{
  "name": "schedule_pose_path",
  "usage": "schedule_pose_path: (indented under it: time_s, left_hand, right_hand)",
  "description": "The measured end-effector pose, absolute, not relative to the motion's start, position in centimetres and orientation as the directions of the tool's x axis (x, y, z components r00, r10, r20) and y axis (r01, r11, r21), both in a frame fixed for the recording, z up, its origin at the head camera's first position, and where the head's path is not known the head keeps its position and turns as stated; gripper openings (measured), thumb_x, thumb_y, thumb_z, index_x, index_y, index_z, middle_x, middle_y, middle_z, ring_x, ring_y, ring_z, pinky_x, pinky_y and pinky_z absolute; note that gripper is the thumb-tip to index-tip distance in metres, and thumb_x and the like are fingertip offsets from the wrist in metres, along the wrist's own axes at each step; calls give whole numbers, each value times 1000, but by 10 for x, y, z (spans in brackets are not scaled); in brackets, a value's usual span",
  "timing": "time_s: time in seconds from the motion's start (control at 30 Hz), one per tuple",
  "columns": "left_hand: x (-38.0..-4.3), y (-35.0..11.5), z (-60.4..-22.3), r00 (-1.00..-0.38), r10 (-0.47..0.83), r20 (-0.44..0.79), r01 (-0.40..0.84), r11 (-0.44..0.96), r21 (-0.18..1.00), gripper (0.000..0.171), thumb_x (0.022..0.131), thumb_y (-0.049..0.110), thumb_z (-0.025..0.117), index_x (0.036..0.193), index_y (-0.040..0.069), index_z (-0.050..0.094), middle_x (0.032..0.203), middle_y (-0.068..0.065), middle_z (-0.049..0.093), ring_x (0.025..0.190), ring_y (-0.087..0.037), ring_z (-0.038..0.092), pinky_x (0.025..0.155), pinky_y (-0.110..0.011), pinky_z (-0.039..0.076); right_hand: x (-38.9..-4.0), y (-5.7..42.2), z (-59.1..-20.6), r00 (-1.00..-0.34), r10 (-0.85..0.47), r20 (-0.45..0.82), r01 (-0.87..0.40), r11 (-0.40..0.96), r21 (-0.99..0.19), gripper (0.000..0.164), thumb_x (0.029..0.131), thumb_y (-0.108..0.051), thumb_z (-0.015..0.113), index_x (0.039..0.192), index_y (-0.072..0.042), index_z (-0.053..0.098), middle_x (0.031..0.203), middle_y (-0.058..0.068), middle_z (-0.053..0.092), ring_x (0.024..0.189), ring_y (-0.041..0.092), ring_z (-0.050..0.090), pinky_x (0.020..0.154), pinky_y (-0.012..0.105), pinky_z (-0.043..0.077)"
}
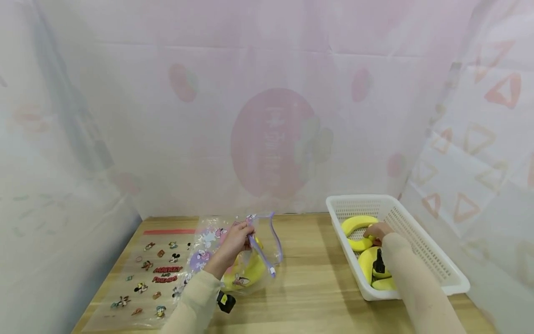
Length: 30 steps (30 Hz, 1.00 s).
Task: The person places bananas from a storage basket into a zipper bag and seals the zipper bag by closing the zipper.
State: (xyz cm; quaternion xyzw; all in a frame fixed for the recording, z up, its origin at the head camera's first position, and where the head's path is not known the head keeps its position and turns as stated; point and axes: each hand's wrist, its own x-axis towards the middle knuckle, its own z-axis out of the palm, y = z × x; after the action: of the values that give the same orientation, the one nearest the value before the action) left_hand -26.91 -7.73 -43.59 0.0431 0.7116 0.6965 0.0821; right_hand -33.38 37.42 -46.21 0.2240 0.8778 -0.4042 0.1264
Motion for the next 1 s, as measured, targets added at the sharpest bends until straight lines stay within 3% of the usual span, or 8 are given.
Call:
schedule_pose_path:
  time_s: [0.23, 0.57, 0.77, 1.0]
  left_hand:
    - [-270, -78, -437, -983, 175, -60, -55, 31, 998, 18, 98, 12, 42, 87, 2, 52, 67, -3, 47, 52, -12, 44, 55, -28, 43]
    - [-272, -79, -438, -983, 174, -62, -58, 26, 998, 18, 98, 11, 40, 89, 2, 52, 67, -3, 47, 52, -13, 43, 55, -28, 43]
    - [-271, -79, -438, -983, 172, -59, -56, 25, 998, 17, 98, 12, 41, 89, 2, 52, 66, -3, 48, 52, -12, 43, 55, -28, 43]
    - [-271, -81, -439, -983, 173, -59, -57, 17, 998, 18, 98, 12, 42, 88, 2, 53, 67, -3, 48, 53, -12, 44, 55, -27, 43]
  right_hand:
    - [-333, 382, -463, -849, 288, -443, 528, 424, -736, 35, 85, -14, 62, 110, 7, 48, 81, 11, 52, 64, 18, 54, 65, 31, 52]
    - [-333, 385, -462, -861, 201, -467, 503, 203, -840, 53, 90, -10, 55, 133, 12, 32, 111, 22, 45, 88, 28, 59, 81, 38, 53]
    - [-335, 384, -466, -863, 176, -473, 498, 144, -855, 61, 94, -12, 48, 141, 13, 18, 125, 31, 36, 101, 33, 52, 87, 42, 50]
    - [-336, 384, -463, -890, 155, -429, 450, 145, -881, 55, 96, -13, 46, 138, 13, 21, 125, 28, 35, 102, 32, 50, 88, 42, 50]
